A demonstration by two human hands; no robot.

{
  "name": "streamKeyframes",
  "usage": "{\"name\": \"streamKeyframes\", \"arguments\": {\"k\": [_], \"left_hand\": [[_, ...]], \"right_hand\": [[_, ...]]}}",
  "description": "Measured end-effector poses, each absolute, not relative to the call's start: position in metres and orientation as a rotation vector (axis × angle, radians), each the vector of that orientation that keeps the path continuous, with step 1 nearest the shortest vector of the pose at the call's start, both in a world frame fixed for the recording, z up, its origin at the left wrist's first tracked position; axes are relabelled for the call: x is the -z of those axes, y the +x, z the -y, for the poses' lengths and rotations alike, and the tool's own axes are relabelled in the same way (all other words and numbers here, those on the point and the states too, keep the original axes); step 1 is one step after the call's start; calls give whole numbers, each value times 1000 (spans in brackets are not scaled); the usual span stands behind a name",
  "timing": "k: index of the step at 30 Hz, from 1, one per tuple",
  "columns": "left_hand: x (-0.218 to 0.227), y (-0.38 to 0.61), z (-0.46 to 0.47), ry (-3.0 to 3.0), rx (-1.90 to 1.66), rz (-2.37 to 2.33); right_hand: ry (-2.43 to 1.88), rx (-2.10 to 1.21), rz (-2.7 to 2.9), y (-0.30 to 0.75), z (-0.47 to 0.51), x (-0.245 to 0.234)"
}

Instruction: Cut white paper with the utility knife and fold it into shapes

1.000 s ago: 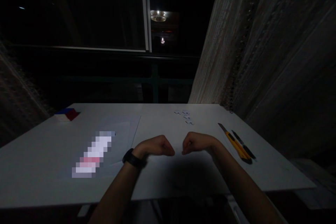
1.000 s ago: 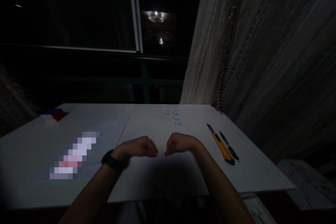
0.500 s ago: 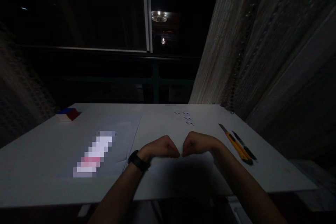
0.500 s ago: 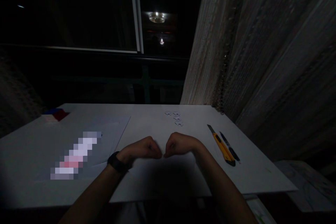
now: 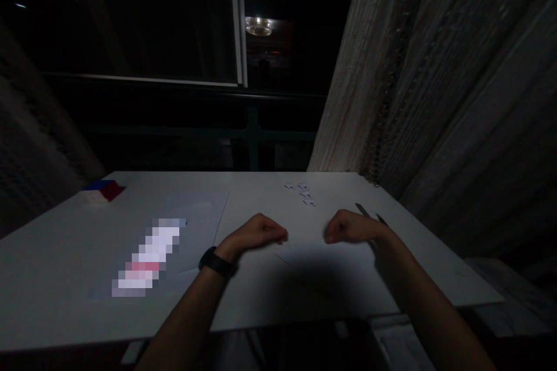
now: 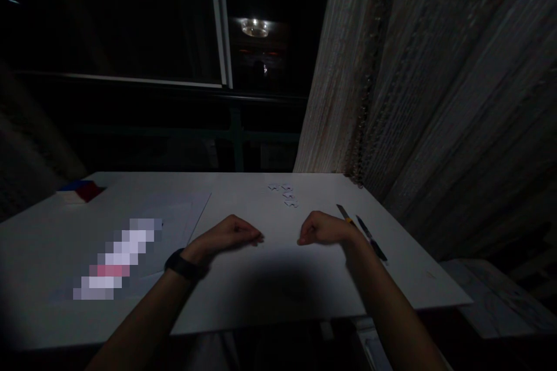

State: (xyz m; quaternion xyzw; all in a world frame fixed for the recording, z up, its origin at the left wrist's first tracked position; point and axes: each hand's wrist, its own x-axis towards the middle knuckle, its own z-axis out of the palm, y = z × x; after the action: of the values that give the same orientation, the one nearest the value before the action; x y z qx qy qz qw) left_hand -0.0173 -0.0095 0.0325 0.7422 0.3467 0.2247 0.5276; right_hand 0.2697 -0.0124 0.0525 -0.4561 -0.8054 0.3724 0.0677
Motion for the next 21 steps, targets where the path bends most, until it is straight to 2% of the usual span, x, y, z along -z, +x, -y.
{"name": "streamKeyframes", "arguments": {"k": [8,21], "left_hand": [[-29,1,21,1795,-413,-874],[-37,-22,11,1779,-480,-852]], "right_hand": [[-1285,-1109,2439,233,17,-49],[-1359,-1090,2368,276,19,-64]]}}
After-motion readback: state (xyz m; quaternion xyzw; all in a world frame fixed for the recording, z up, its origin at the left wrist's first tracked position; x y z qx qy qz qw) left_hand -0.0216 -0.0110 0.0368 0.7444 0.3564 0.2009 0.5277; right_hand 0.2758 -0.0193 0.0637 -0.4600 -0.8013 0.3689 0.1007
